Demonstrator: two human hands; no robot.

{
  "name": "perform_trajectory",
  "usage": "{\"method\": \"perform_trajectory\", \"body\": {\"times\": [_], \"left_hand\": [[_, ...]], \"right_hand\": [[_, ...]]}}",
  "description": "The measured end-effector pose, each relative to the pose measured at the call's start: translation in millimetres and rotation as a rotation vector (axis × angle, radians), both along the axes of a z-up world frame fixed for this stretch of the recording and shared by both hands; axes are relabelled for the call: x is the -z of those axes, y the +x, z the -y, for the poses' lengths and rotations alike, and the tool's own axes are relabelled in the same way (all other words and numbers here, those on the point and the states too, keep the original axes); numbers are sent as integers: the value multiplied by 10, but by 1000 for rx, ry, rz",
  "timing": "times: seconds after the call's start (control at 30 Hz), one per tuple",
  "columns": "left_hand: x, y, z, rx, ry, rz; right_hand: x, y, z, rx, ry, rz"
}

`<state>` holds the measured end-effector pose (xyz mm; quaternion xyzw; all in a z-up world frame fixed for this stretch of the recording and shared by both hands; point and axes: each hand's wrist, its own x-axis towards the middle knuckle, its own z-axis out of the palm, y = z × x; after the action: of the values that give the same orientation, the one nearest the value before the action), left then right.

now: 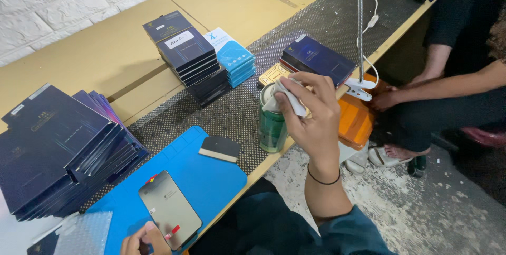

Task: The person cleans a phone screen by hand using a cloth.

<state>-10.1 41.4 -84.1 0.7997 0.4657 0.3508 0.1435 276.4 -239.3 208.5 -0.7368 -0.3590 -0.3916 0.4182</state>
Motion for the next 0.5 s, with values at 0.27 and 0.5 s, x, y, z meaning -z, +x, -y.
{"method": "perform_trajectory", "body": {"times": [0.27,0.5], "left_hand": [[71,51,39,-19,55,134],[-440,58,268,11,-46,23]], "right_hand": [[-129,15,35,-55,-78,98],[-184,-28,69,-28,-166,99]]}}
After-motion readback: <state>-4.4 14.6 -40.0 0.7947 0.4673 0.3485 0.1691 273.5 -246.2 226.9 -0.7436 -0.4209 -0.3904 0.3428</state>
